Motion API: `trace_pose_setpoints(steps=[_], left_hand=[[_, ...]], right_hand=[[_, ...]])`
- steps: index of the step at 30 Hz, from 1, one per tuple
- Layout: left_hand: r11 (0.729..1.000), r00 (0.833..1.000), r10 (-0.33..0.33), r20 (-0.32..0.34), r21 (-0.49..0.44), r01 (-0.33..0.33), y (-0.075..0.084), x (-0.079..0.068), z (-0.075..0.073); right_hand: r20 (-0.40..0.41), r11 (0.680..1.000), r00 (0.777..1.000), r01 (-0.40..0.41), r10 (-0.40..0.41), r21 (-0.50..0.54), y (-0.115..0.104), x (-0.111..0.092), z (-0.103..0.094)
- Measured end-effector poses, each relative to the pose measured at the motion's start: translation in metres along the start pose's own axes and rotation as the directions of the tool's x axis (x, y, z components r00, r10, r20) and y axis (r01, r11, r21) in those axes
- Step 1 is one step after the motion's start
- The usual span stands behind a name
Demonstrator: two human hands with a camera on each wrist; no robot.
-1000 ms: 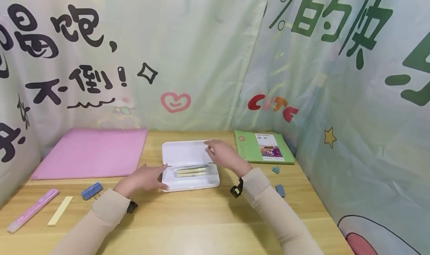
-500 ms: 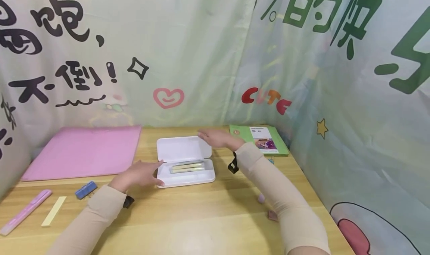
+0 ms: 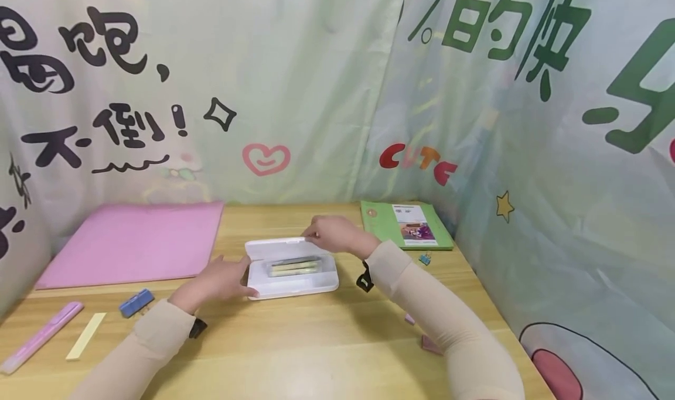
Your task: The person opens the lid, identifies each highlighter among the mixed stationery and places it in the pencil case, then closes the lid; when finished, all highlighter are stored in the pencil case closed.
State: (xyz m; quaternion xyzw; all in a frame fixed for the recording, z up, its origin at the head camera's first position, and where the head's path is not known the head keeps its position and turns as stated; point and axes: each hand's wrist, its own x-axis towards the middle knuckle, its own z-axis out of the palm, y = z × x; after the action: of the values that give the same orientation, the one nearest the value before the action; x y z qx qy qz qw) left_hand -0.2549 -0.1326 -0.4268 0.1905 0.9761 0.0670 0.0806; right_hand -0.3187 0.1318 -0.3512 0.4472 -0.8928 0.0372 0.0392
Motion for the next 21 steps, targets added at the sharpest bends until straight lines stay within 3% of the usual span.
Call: trace_pose_setpoints(steps=[5, 8, 14, 21], left_hand=[[1.0, 1.0, -0.006, -0.03, -0.003, 0.006, -0.003, -0.007, 0.004], [1.0, 0.999, -0.024, -0.025, -0.008, 0.024, -0.007, -0.012, 0.005], [0.995, 1.0, -0.005, -0.012, -0.099, 0.004, -0.007, -0.014, 0.002], [0.996, 0.999, 0.046, -0.012, -0.078, -0.047, 0.002, -0.004, 0.002]], right_hand=[[-0.031, 0.999, 0.999, 0.027, -0.028, -0.037, -0.02, -0.023, 0.016], [-0.06, 0.989, 0.997, 0.034, -0.043, -0.142, -0.037, -0.036, 0.03], [-0.114, 0.935, 0.993, -0.004, -0.039, -0.355, -0.057, -0.049, 0.054], [-0.116, 0.937, 0.993, -0.068, 0.03, -0.342, -0.063, -0.058, 0.061]])
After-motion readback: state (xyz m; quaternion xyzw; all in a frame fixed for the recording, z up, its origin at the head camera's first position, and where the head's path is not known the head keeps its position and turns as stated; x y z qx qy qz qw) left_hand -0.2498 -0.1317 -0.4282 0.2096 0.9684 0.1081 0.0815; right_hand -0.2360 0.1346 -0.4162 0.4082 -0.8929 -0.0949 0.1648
